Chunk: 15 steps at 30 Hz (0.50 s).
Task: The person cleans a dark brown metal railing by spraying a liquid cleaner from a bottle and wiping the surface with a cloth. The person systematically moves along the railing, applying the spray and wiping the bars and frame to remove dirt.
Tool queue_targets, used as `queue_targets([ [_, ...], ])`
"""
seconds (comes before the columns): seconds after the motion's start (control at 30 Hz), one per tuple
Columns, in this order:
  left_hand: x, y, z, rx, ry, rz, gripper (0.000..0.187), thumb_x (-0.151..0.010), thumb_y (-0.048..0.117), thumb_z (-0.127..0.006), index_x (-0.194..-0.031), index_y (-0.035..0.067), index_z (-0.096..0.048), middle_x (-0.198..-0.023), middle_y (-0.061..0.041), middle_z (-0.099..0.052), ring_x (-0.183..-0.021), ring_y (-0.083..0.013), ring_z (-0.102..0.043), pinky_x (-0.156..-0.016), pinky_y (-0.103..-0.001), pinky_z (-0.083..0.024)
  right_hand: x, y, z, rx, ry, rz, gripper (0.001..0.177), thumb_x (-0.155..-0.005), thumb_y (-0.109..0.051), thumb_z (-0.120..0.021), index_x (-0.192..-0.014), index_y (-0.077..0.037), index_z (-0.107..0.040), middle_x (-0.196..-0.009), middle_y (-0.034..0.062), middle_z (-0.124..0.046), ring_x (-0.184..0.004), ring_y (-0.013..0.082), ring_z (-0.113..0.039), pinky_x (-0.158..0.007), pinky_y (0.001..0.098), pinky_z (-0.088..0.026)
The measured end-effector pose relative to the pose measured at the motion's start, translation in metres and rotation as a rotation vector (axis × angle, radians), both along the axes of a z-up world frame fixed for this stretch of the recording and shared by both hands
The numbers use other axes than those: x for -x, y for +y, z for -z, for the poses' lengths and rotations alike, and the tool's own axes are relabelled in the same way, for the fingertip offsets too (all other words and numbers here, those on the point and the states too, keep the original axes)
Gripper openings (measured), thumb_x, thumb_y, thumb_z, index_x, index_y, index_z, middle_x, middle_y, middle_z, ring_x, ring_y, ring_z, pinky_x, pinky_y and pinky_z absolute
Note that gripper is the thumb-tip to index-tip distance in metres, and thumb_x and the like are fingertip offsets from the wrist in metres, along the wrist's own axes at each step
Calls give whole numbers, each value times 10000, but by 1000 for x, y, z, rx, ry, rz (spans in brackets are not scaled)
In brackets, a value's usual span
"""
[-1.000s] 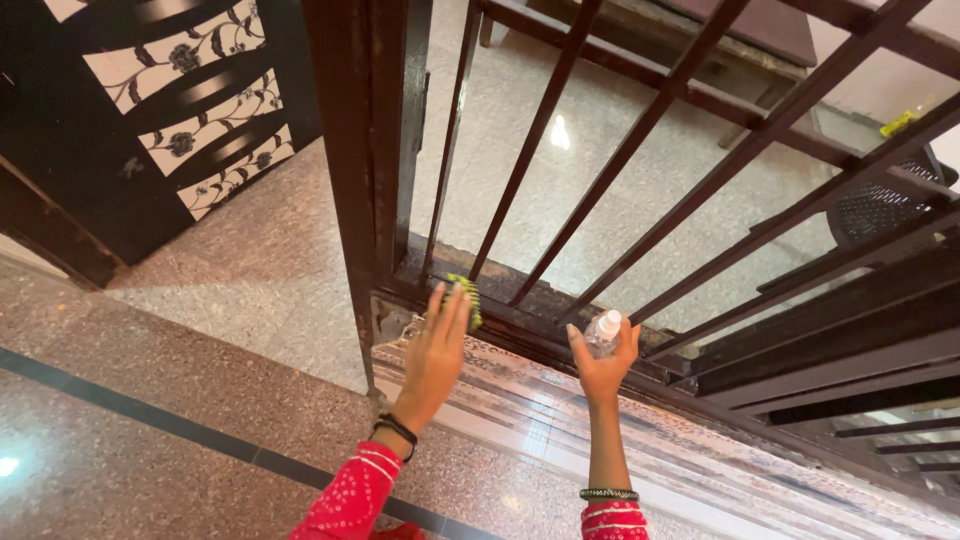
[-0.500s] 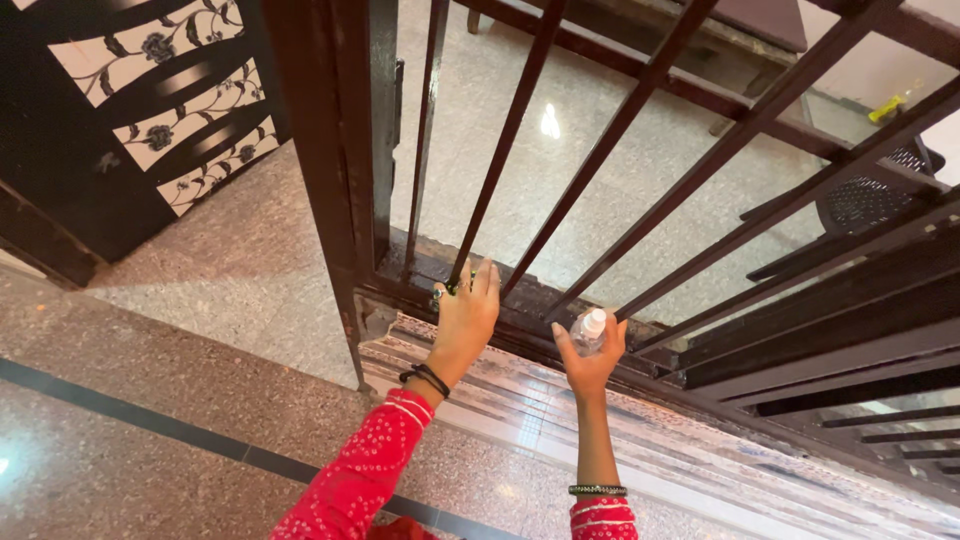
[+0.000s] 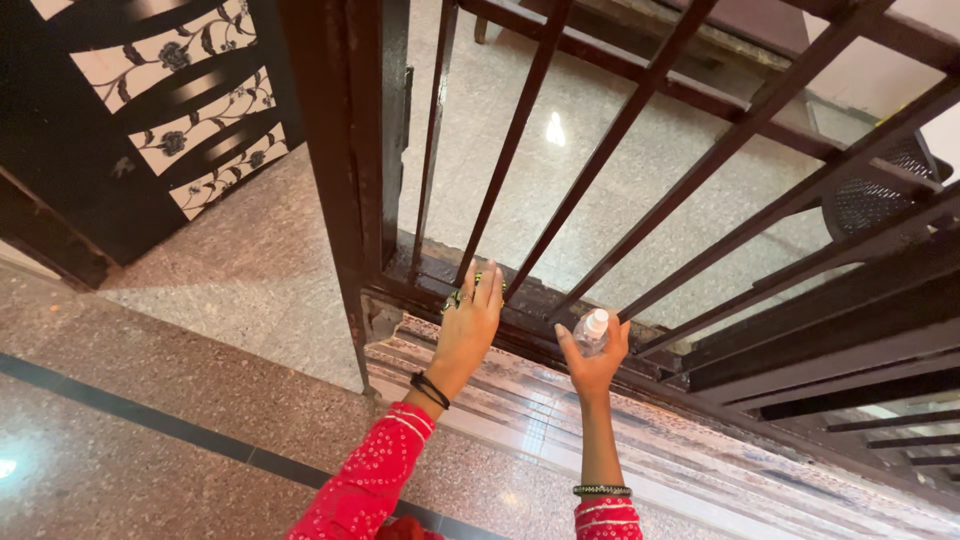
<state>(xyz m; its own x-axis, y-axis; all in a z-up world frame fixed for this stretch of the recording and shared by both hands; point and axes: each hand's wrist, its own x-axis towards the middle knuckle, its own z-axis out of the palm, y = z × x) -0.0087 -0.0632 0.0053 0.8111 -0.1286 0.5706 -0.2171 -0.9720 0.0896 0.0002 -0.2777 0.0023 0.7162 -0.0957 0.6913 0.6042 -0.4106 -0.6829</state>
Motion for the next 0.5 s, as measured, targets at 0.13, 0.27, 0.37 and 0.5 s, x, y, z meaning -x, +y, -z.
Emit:
queue_targets([
  [0.13, 21, 0, -2, -34, 30, -12, 674, -794, 37, -679, -1440, -30, -499, -1554, -197, -427, -1433, -361, -385, -957, -473, -539, 2, -3, -3, -40, 41, -76, 408, -756, -155, -885, -1033, -19, -618, -1064, 62, -483, -934, 179, -543, -791, 325, -464],
  [0.27, 50, -4, 4, 182, -175, 147, 553, -882, 33, -689, -1419, 4, -558, -1558, -167, -480, -1464, -311, -430, -1073, -522, -484, 4, -9, -4, -148, 110, -212, 363, -742, -123, -868, -997, -43, -624, -1056, 37, -490, -921, 156, -560, -791, 305, -473],
  [0.37, 56, -14, 1, 62, -376, 241, 464, -931, 95, -666, -1388, 62, -595, -1534, -115, -524, -1449, -277, -455, -1134, -589, -398, 7, -12, -7, -211, 167, -285, 333, -709, -89, -840, -961, -53, -624, -1050, 33, -514, -893, 144, -539, -753, 292, -449],
  [0.5, 22, -37, 1, -70, -326, 177, 447, -922, 145, -628, -1357, 38, -631, -1477, -134, -563, -1409, -274, -492, -1190, -635, -268, 8, -13, -13, -215, 142, -332, 353, -701, -86, -824, -975, -59, -604, -1038, 34, -511, -913, 141, -529, -794, 284, -444],
])
